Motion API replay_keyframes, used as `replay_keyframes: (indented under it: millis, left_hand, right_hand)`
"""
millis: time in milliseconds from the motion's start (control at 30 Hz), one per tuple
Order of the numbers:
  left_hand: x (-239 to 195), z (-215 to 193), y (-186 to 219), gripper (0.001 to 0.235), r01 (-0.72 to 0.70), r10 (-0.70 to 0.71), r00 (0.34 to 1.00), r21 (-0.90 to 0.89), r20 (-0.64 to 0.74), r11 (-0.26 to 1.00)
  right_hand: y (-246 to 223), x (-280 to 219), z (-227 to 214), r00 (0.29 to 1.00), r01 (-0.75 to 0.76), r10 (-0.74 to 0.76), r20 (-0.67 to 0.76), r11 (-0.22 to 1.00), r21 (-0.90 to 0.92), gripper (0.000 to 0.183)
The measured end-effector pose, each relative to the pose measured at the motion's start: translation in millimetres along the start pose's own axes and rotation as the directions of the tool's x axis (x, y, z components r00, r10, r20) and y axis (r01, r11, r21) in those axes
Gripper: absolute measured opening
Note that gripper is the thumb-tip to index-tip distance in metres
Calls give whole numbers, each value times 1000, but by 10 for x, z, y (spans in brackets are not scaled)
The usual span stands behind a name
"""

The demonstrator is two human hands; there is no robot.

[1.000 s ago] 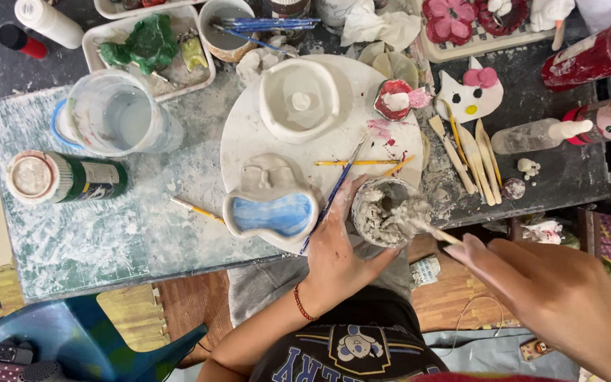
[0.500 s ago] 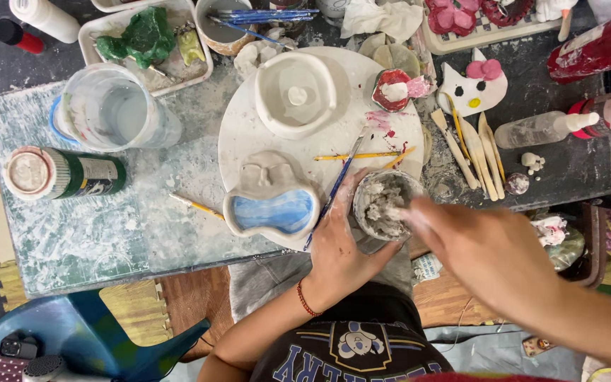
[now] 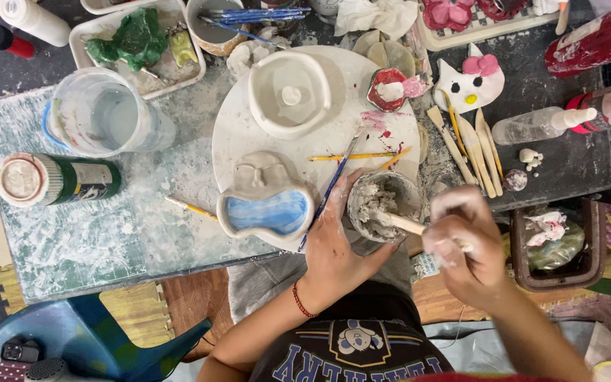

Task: The person mixes a grey clay-like substance in a small container using a wooden stick. They then unwrap a small green clay piece and begin to shape it with their hands.

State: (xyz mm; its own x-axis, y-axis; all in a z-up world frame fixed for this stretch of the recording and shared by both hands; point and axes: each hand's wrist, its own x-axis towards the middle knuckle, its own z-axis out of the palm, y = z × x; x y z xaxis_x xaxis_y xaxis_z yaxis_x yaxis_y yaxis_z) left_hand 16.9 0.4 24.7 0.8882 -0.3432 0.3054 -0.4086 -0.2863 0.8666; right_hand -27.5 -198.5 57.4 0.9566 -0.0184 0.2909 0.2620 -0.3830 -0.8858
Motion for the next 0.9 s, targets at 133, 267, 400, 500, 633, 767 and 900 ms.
replay_keyframes:
  millis: [133,267,400,500,633,767,900]
  left_hand:
    - [4,-18,22,116,25,-25,1000,-46,7,999]
    - [22,-11,37,115,40,-40,999,-104,3,994]
    - [32,-21,55,110,80,-77,996,-87,34,993]
    - [40,-30,63,110,90,-87,995,-62,47,994]
    - [13,-21,50,108,102,-99,993,-33,60,994]
    - [-9,18,6,111,5,-5,1000,-6,10,1000]
    - [-47,35,-28,111,10,-10,1000,12,21,1000]
  right_hand:
    - [164,-260,160,965,24,38,-259,973,230,32]
    - [149,-388,260,903,-74,309,-297,794,603,38]
    - [230,-341,327,856,-47,336,-393,808,588,40]
    - [264,-302,328,843,-28,293,-451,862,507,35]
    - [167,-346,274,825,-140,321,-464,913,383,35]
    - [58,-382,197,839,-149,276,-469,945,290,35]
    - [42,-382,104,861,-94,188,-472,972,216,40]
